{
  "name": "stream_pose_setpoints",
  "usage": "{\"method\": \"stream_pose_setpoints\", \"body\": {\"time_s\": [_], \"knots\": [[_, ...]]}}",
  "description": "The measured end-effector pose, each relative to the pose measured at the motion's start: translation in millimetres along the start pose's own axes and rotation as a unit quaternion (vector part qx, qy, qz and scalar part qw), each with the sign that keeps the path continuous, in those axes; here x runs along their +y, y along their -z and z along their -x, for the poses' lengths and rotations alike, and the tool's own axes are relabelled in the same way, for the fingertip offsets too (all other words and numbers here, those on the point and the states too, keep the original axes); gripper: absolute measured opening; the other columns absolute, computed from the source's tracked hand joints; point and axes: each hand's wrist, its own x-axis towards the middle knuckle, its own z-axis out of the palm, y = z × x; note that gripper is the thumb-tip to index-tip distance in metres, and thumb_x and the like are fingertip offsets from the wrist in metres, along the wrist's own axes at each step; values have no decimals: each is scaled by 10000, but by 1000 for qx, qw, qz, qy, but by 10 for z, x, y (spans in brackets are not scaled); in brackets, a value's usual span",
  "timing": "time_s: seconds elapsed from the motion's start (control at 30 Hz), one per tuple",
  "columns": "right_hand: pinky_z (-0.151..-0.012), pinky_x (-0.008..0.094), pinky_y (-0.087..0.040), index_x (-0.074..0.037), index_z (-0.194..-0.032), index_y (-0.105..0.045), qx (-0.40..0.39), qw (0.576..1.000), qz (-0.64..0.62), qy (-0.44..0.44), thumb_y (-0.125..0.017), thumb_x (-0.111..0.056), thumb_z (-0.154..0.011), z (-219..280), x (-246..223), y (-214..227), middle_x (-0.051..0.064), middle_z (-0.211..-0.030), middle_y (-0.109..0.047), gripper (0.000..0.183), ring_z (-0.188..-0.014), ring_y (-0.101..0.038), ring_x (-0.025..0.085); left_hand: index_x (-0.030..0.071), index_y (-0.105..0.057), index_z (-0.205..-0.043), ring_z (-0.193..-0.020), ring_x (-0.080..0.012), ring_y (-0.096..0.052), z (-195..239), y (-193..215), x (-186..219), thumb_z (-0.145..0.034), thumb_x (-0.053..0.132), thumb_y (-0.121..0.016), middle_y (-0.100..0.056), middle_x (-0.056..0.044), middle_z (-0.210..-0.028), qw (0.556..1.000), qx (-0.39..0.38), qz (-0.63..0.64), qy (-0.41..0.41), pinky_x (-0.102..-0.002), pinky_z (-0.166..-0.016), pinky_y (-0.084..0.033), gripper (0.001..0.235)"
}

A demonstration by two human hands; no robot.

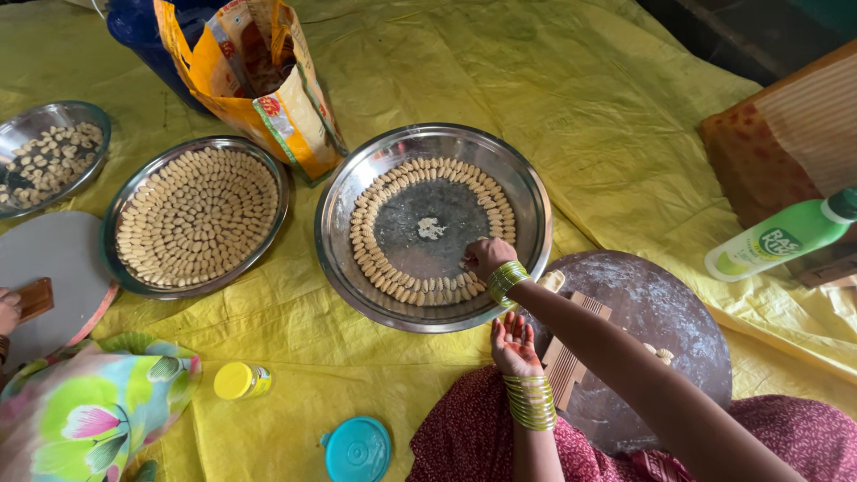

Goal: The person sits on a yellow tarp and uses a wooden ridged tool to press small dough balls, creating ridged patterns. The shaped pieces are then placed into a circular arrangement on a large metal tray.

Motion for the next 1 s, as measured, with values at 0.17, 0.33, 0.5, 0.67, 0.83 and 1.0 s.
{"method": "stream_pose_setpoints", "body": {"time_s": [0.17,0.33,0.5,0.67,0.83,1.0], "knots": [[-797,388,-584,-189,-952,-765,-1,1000,-8,27,-749,-249,-853,-89,-41,-123,21,-942,-768,116,-888,-734,229,113,-607,-1289,-1001,-221,-666,55,-57,8,-898,290,-654,-696,-68,-1124,1000,4,3,17,-396,-877,-536,432],[-766,416,-581,-164,-946,-749,-29,997,69,30,-711,-215,-891,-12,-102,-105,56,-988,-738,85,-897,-719,265,106,-603,-1302,-994,-221,-659,88,-90,19,-888,304,-675,-696,-73,-1140,1000,0,8,15,-393,-877,-535,464],[-739,424,-579,-170,-903,-761,-43,997,50,40,-700,-214,-866,73,-170,97,68,-902,-732,84,-813,-710,283,128,-599,-1307,-1016,-231,-676,105,-115,30,-877,301,-671,-689,-76,-1147,1000,11,6,19,-396,-877,-536,469],[-680,341,-611,-155,-928,-750,-36,997,-29,-57,-669,-307,-955,307,45,480,29,-857,-768,173,-716,-736,178,125,-612,-1291,-996,-246,-664,118,-69,50,-890,265,-664,-696,-102,-1158,1000,-20,-9,3,-400,-854,-561,428],[-732,384,-598,-206,-982,-780,91,995,25,11,-742,-236,-859,996,1072,852,24,-1022,-761,133,-826,-730,236,89,-646,-1212,-958,-245,-696,81,-29,5,-950,263,-666,-716,-110,-1127,999,-27,-16,17,-404,-836,-587,315],[-806,394,-582,-221,-1016,-778,-26,994,48,-98,-783,-288,-818,1753,2286,886,4,-1061,-769,210,-931,-732,231,87,-669,-1183,-944,-240,-716,108,38,7,-997,287,-643,-724,-99,-1117,996,-68,-20,52,-403,-832,-595,275]]}}
